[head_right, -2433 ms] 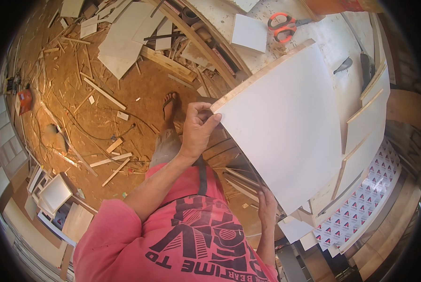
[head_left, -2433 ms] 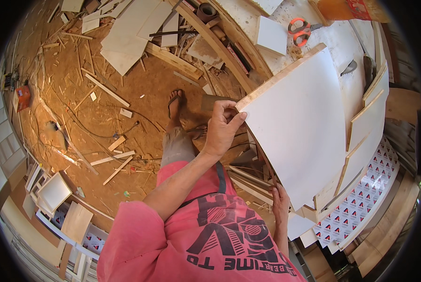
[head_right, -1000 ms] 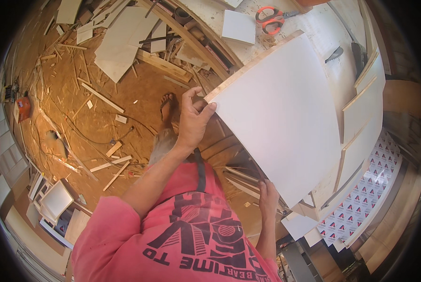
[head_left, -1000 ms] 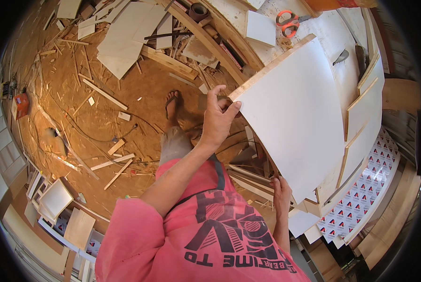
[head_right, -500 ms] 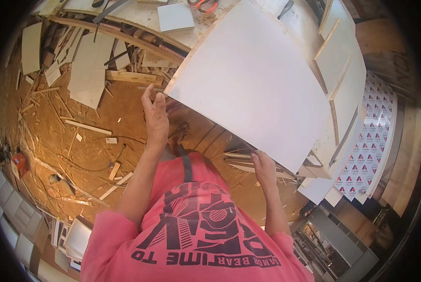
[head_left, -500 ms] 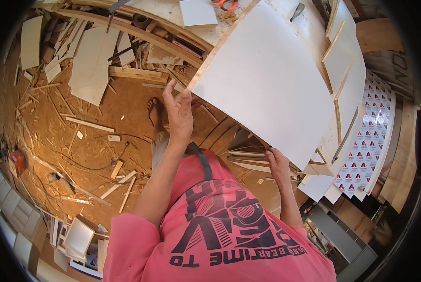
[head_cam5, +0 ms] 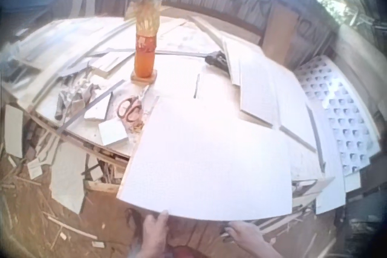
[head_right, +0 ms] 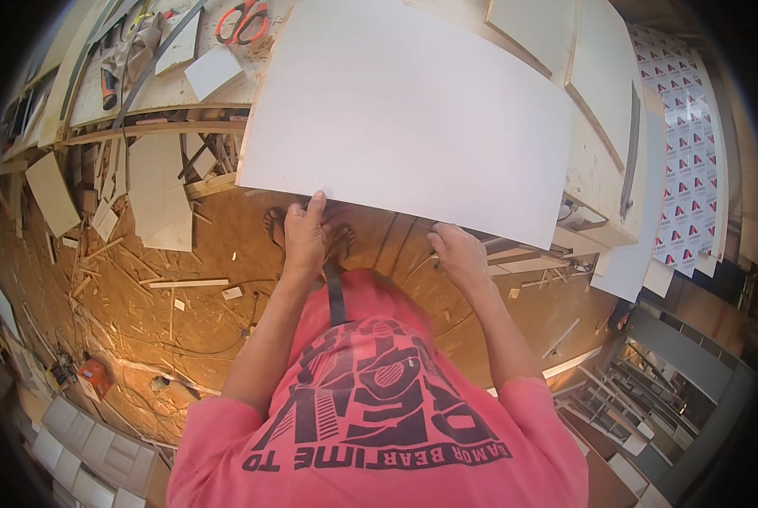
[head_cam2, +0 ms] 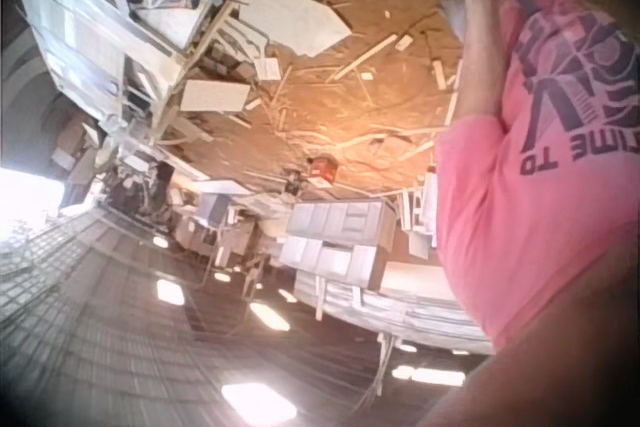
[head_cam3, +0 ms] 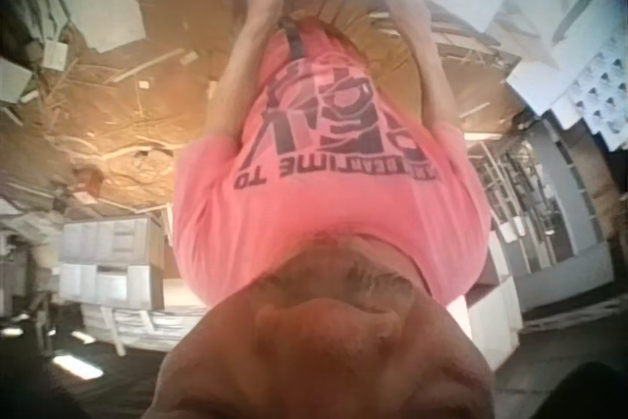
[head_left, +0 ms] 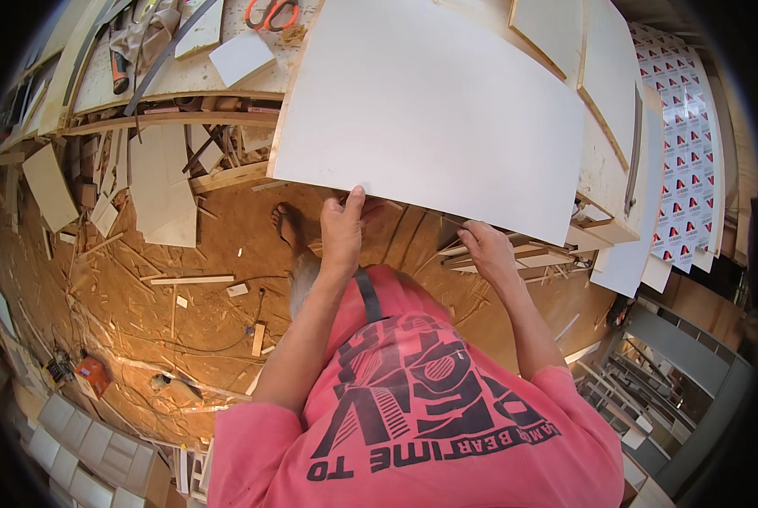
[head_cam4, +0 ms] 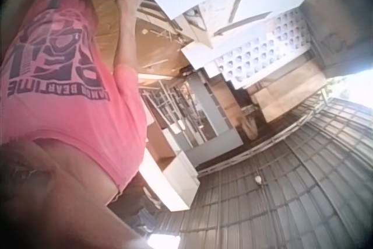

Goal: The person applies a flexible edging strip to the side of a wooden panel using a small white block to press it down and then trims the excess strip with scissors.

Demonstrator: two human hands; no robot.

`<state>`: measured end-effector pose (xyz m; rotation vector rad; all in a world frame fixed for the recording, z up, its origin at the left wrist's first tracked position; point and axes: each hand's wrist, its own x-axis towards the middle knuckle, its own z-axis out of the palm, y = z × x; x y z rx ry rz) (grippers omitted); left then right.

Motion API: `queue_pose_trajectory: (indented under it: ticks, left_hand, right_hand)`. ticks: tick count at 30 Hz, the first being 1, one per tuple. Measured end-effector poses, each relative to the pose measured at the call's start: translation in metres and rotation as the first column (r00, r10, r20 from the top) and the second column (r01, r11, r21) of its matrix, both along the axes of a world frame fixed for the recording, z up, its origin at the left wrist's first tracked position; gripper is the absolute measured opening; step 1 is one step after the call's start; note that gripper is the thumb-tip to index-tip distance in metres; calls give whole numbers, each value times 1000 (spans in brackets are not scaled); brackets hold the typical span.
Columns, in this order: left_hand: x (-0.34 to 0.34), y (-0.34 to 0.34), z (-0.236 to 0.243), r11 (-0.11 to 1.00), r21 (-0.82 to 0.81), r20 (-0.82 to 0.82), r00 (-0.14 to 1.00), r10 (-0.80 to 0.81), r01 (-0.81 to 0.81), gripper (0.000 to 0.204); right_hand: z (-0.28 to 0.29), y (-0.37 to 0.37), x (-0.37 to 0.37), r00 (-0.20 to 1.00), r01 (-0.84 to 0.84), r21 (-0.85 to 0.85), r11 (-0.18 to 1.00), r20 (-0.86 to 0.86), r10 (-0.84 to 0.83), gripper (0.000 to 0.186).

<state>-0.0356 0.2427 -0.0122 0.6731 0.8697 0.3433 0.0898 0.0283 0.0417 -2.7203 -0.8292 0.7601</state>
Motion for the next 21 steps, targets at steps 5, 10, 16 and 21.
queue_pose_trajectory:
  ticks: [5,10,16,21]
  left_hand:
    - [3,-3,-7,999,45,7,1000,29,-29,31]
    - [4,-7,-7,998,63,-4,1000,24,-24,31]
    - [5,-8,-19,992,113,-15,998,58,-56,29]
    - [1,-1,8,988,146,-186,983,-12,40,32]
  right_hand:
    - [-2,-1,2,999,-30,23,999,22,30,29]
    - [-1,1,1,1000,10,-17,1000,14,-10,30]
    - [-2,6,2,1000,23,-90,996,-12,-24,31]
    - [5,7,-3,997,74,-114,991,1,-74,37]
